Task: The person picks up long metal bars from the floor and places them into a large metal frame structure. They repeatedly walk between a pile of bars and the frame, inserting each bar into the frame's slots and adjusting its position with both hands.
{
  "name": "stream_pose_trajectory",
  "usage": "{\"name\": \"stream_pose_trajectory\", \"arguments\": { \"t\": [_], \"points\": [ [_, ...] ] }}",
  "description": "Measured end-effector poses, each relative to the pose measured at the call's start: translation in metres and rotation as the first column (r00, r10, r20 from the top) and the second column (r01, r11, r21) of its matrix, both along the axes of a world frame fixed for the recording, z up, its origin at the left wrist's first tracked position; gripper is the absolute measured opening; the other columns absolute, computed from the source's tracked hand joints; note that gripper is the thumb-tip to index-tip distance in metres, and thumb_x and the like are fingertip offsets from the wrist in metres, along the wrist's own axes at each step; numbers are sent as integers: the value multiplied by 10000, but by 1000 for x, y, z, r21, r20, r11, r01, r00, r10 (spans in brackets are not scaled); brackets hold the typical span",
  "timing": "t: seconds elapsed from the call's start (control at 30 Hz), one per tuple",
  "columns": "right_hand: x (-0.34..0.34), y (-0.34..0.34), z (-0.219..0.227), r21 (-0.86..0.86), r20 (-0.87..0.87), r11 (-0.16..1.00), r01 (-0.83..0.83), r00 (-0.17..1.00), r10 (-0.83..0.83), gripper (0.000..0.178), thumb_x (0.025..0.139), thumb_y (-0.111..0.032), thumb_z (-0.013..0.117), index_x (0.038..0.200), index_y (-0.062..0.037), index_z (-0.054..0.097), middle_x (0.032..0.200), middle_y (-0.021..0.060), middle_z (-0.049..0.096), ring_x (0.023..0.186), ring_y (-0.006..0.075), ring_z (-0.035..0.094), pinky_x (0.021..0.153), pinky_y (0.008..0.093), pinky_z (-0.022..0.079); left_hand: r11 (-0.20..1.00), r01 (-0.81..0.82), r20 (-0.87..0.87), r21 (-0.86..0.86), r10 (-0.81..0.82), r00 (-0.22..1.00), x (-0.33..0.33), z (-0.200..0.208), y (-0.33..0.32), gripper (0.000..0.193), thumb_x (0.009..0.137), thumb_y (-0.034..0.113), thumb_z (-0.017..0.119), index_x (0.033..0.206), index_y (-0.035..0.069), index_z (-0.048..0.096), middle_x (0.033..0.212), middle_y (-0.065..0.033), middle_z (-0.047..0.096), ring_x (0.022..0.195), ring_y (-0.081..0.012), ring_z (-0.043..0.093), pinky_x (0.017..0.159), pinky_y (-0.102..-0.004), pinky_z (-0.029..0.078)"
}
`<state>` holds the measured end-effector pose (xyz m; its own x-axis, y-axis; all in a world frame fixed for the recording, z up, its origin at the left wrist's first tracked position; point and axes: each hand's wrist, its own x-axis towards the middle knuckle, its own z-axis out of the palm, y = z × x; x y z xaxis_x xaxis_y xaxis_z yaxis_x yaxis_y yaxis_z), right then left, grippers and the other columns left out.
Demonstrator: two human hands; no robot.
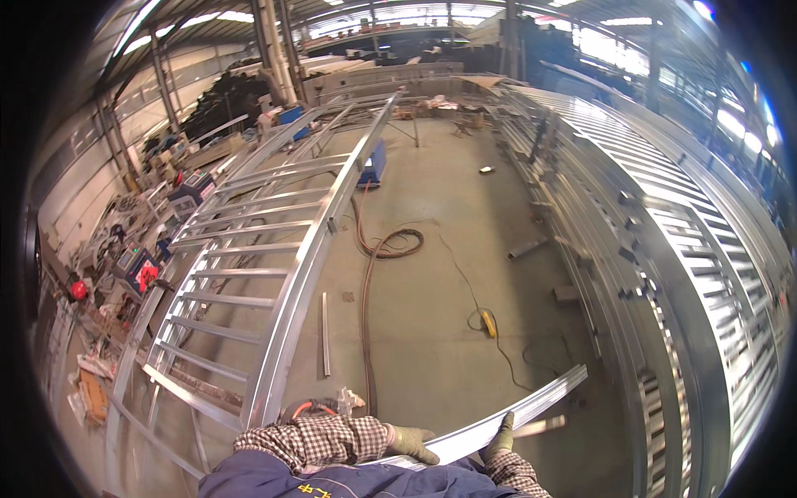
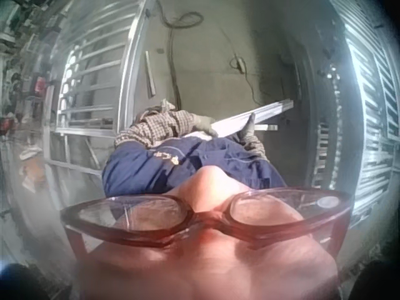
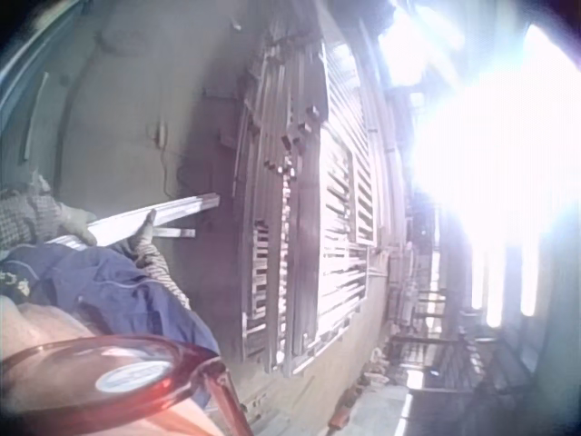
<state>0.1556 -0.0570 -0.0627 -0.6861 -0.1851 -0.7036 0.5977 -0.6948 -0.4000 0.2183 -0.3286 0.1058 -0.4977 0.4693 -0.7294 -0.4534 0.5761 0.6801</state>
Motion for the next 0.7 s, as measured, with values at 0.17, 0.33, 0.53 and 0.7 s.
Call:
{"name": "stream_pose_trajectory", "arguments": {
  "t": [0.17, 0.33, 0.53, 0.7],
  "points": [
    [-159, -66, -3, -40, -86, 988, -147, 986, 143, 1001, 944, -833, 574, 1659, -152, 416, 1694, 111, 443, 1522, 371, 429, 1259, 543, 346, 988, -151, -10, 39, 151, 988, -124, -4, -61, 913, 852, 485, 868, 1487, -75, 528, 1355, -222, 695, 1244, -313, 672, 1056, -414, 524],
    [-313, -145, -17, 11, -48, 995, -104, 993, 104, 993, 936, -832, 587, 1638, -146, 438, 1658, 101, 485, 1480, 366, 471, 1233, 537, 382, 992, -105, -107, 69, 112, 988, -282, -8, -141, 717, 853, 519, 871, 1347, 30, 692, 1070, -116, 784, 1018, -252, 714, 925, -400, 561],
    [-445, -217, 8, 45, -37, 993, -112, 993, 114, 974, 883, -882, 594, 1503, -131, 586, 1535, 135, 598, 1326, 390, 575, 1167, 560, 440, 1000, 0, -37, -25, -1, 999, -437, 8, -219, 778, 844, 492, 878, 1404, 2, 651, 1292, -169, 736, 1186, -283, 691, 1017, -423, 545],
    [-569, -278, -4, 80, 14, 984, -161, 987, 160, 1052, 885, -901, 559, 1619, -153, 469, 1635, 148, 499, 1438, 405, 494, 1194, 598, 405, 999, -18, -78, 48, 22, 997, -557, -5, -285, 762, 859, 477, 862, 1404, -15, 661, 1282, -153, 749, 1159, -274, 702, 996, -411, 559]
  ]
}}
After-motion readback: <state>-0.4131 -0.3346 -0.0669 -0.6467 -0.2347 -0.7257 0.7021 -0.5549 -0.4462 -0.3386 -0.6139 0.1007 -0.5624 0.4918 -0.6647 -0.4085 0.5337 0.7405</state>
